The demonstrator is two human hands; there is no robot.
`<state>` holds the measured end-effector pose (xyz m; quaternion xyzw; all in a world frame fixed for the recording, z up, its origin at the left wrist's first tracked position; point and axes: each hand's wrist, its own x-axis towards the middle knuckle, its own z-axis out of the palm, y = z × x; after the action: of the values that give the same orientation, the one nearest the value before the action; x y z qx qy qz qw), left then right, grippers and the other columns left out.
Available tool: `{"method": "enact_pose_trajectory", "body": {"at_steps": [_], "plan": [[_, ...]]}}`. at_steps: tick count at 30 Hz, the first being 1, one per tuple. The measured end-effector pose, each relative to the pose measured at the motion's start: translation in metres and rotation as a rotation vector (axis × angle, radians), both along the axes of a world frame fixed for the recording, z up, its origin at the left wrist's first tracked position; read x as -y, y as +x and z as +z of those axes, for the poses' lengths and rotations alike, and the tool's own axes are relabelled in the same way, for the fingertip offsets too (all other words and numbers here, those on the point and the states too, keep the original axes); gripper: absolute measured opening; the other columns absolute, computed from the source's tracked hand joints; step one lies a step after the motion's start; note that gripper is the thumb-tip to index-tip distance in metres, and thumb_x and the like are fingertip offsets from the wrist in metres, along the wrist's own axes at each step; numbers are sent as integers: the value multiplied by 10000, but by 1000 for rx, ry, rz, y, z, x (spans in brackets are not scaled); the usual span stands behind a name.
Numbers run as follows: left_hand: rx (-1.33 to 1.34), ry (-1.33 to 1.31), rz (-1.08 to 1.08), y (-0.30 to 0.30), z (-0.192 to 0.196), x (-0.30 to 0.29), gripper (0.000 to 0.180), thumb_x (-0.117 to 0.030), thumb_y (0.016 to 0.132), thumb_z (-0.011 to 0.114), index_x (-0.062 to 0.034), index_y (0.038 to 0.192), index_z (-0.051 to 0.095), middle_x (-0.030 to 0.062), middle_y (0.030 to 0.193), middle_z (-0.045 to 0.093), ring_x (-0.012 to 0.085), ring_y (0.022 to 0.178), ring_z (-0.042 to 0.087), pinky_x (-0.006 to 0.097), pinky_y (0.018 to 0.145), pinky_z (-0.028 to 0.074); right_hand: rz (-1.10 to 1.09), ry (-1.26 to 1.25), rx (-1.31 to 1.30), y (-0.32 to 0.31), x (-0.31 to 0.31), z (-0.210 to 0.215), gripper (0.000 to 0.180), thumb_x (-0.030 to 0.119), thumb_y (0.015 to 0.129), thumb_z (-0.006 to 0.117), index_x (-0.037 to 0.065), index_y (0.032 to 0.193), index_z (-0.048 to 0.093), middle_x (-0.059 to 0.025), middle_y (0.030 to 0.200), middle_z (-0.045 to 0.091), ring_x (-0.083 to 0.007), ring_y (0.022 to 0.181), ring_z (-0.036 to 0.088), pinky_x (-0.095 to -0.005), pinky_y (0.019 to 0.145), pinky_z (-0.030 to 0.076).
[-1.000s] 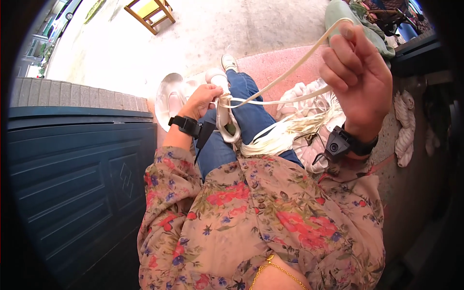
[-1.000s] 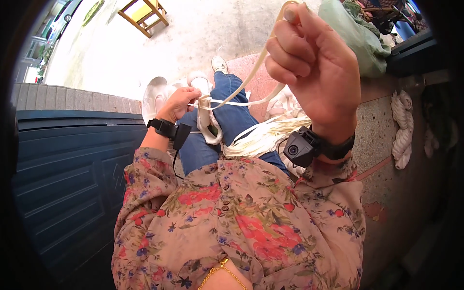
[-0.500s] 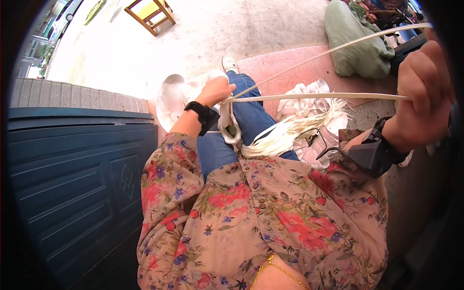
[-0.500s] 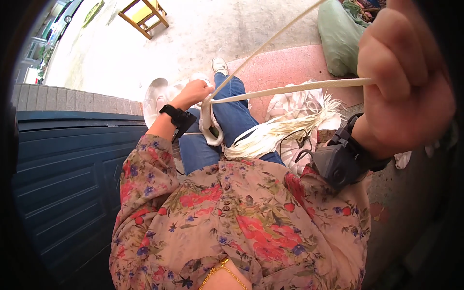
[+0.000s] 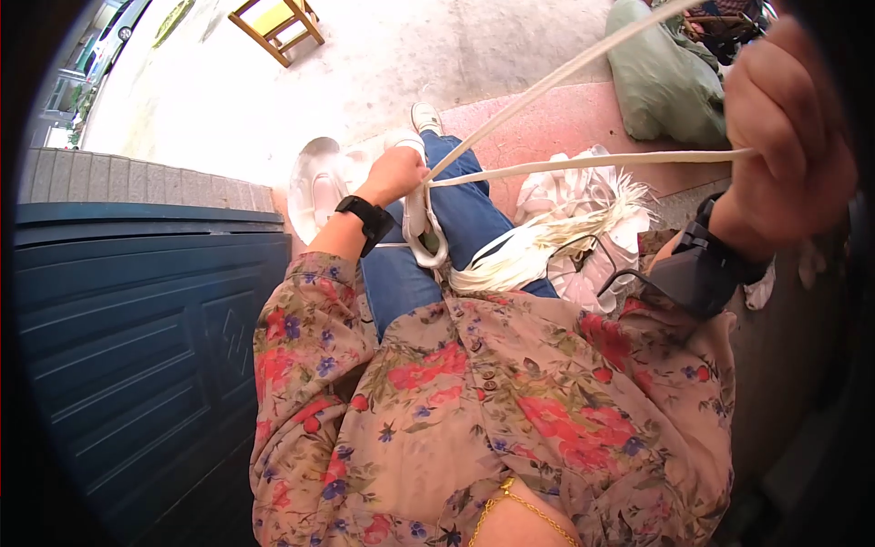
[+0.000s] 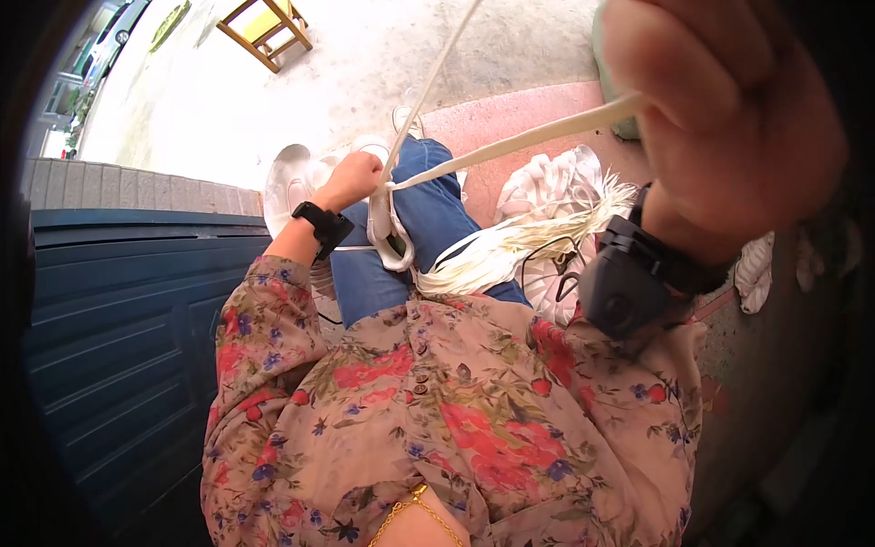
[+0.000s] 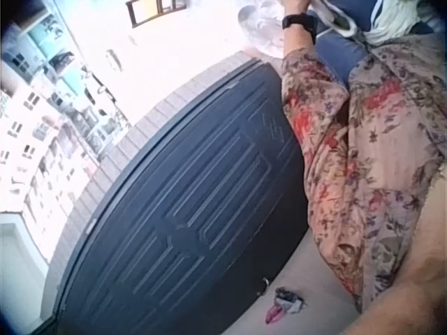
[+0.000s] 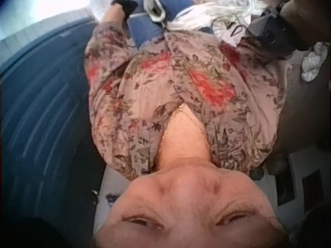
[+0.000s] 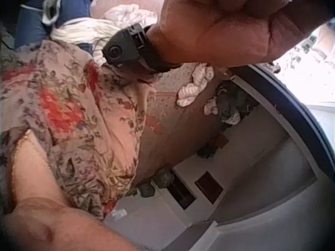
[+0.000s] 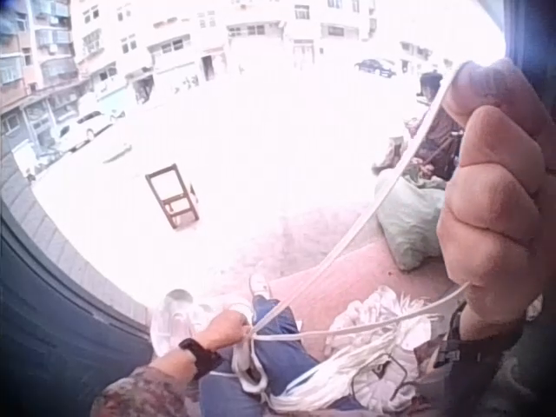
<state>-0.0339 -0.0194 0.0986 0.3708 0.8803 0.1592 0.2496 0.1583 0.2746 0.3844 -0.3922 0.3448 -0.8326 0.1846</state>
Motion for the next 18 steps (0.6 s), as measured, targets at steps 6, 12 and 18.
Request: {"method": "enact_pose_trajectory", "body": {"at_steps": [6,12,18], "plan": [[-159,-268,-157,15,8,-19,195,-164,704,628,-33,846,655,174,853,630,312,815,611,405,687,486,-105,-69,181,-17,72,-1,200,267,938,359,109,871,462,31,612,388,-99,545,368,-269,541,342],[-254,-217,-130,17,7,-20,161,-132,694,605,-9,789,645,143,795,631,300,813,607,406,669,489,-164,-147,306,-24,105,-19,214,235,942,346,80,946,494,17,644,426,-112,598,416,-280,619,400],[-662,43,-162,19,3,-12,81,-77,677,579,-71,719,648,100,729,620,250,838,581,381,622,484,-574,-80,412,-31,128,-30,238,237,960,280,108,794,391,39,571,278,-81,505,254,-240,498,286]]}}
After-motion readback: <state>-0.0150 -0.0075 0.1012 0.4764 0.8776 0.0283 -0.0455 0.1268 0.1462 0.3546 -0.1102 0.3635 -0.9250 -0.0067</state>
